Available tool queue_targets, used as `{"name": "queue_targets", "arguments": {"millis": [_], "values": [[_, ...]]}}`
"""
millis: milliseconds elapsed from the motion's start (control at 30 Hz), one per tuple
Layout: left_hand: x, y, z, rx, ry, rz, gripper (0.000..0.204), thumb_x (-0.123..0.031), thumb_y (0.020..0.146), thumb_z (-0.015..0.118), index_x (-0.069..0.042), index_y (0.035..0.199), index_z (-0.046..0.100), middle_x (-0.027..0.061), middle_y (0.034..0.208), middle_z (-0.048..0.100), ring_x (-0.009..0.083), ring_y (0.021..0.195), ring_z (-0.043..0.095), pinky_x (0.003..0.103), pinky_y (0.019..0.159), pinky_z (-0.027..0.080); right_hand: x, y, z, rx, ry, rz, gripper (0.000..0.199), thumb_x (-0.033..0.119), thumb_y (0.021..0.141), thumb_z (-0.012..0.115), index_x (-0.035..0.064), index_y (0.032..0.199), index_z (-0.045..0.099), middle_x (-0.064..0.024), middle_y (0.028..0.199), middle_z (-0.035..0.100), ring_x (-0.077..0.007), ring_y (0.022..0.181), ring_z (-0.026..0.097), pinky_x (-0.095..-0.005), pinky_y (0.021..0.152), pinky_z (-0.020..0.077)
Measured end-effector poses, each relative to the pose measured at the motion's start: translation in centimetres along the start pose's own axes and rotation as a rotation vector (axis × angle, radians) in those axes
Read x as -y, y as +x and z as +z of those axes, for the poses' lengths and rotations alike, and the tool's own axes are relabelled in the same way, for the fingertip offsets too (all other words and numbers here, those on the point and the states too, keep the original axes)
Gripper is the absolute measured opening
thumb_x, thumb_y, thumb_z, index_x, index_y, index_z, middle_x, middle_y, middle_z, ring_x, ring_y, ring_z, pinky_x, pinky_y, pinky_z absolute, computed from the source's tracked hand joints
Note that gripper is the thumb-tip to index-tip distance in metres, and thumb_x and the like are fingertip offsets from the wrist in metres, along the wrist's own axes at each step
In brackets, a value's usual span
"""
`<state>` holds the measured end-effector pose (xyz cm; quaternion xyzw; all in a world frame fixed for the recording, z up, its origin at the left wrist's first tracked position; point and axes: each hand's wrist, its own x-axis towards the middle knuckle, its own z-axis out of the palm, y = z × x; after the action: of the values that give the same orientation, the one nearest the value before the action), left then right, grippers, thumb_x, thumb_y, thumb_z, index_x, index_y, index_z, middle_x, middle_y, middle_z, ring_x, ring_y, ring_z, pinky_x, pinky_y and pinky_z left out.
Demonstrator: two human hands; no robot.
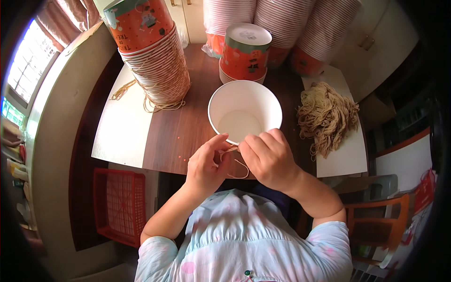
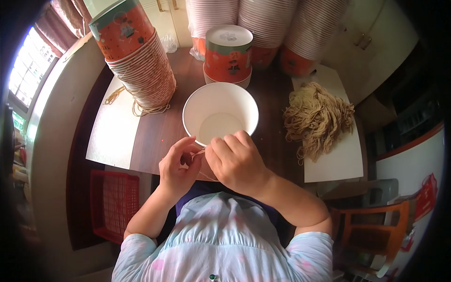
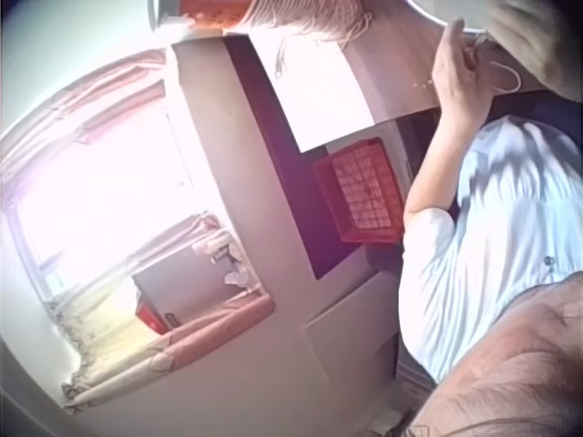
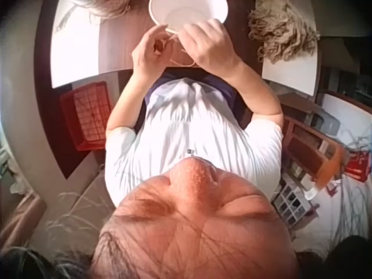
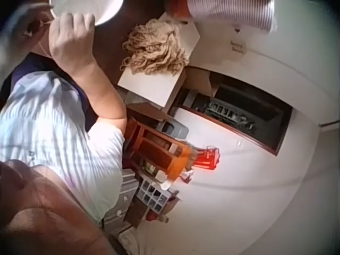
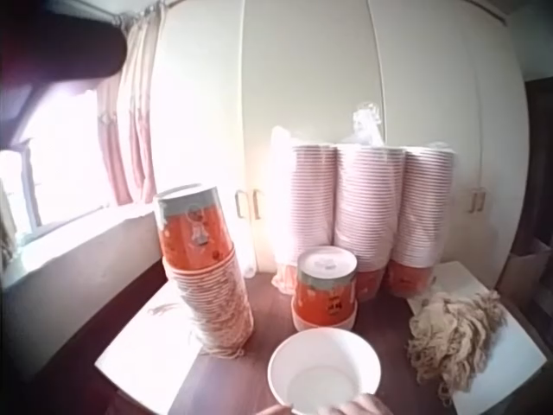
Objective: Tying string handles to paper buckets for packaging.
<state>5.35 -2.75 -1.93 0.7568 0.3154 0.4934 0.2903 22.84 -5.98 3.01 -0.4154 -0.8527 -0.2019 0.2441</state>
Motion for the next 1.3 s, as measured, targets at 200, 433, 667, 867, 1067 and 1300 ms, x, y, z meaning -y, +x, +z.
{"name": "queue_targets", "arguments": {"millis": [200, 433, 667, 867, 1067, 1300], "values": [[0.6, -0.4, 0.2, -0.005, 0.031, 0.099, 0.041, 0.011, 0.078, 0.064, 0.002, 0.116, 0.053, 0.0106, 0.093, 0.068, 0.0167, 0.072, 0.066, 0.025, 0.059, 0.053, -0.3, -1.5, 1.1, -0.093, 0.284, 0.144, 0.022, 0.007, 0.07, 0.071, 0.0046, 0.089, 0.063, -0.0047, 0.084, 0.058, -0.0204, 0.068, 0.055, -0.0332, 0.063, 0.041], [0.0, -0.3, -0.1, -0.025, 0.001, 0.053, 0.043, 0.011, 0.076, 0.064, 0.004, 0.116, 0.053, 0.0126, 0.096, 0.067, 0.0216, 0.081, 0.069, 0.028, 0.066, 0.056, -0.9, 0.9, -1.4, -0.077, 0.481, 0.212, 0.025, 0.008, 0.067, 0.075, 0.0069, 0.089, 0.063, -0.0051, 0.083, 0.061, -0.0222, 0.073, 0.058, -0.0335, 0.067, 0.0423], [-0.1, 0.2, 0.2, -0.038, 0.125, 0.138, 0.043, 0.01, 0.077, 0.064, 0.0, 0.117, 0.054, 0.0066, 0.088, 0.067, 0.0073, 0.063, 0.058, 0.02, 0.055, 0.047, -0.1, 1.5, -0.4, 0.023, 0.351, 0.177, 0.014, 0.006, 0.072, 0.07, 0.0063, 0.079, 0.058, -0.0056, 0.076, 0.056, -0.0238, 0.068, 0.055, -0.036, 0.064, 0.0404], [-0.2, -0.6, 0.2, -0.025, 0.058, -0.036, 0.033, 0.007, 0.078, 0.065, -0.001, 0.109, 0.058, 0.0038, 0.085, 0.065, 0.006, 0.068, 0.057, 0.021, 0.06, 0.047, 2.4, -1.4, 0.5, -0.127, 0.301, 0.341, 0.013, 0.003, 0.076, 0.067, 0.0057, 0.084, 0.057, -0.0065, 0.079, 0.054, -0.0239, 0.07, 0.056, -0.0349, 0.064, 0.041], [-0.1, -1.8, 1.5, -0.142, -0.568, -0.504, 0.024, 0.004, 0.084, 0.062, 0.003, 0.107, 0.055, 0.0065, 0.092, 0.065, 0.0105, 0.079, 0.062, 0.023, 0.072, 0.051, 4.7, -3.7, 4.6, -0.195, 0.267, 0.523, 0.021, -0.002, 0.074, 0.068, 0.0032, 0.094, 0.061, -0.0091, 0.085, 0.059, -0.0277, 0.073, 0.061, -0.0362, 0.063, 0.0499], [1.5, -1.3, 1.1, -0.152, -0.824, -0.634, 0.028, 0.005, 0.083, 0.064, 0.003, 0.107, 0.05, 0.0104, 0.088, 0.065, 0.0137, 0.079, 0.064, 0.024, 0.073, 0.053, 4.3, -2.2, 6.2, -0.263, 0.522, 0.619, 0.018, -0.004, 0.078, 0.062, -0.0005, 0.095, 0.063, -0.0127, 0.089, 0.061, -0.0265, 0.072, 0.064, -0.0342, 0.061, 0.052]]}}
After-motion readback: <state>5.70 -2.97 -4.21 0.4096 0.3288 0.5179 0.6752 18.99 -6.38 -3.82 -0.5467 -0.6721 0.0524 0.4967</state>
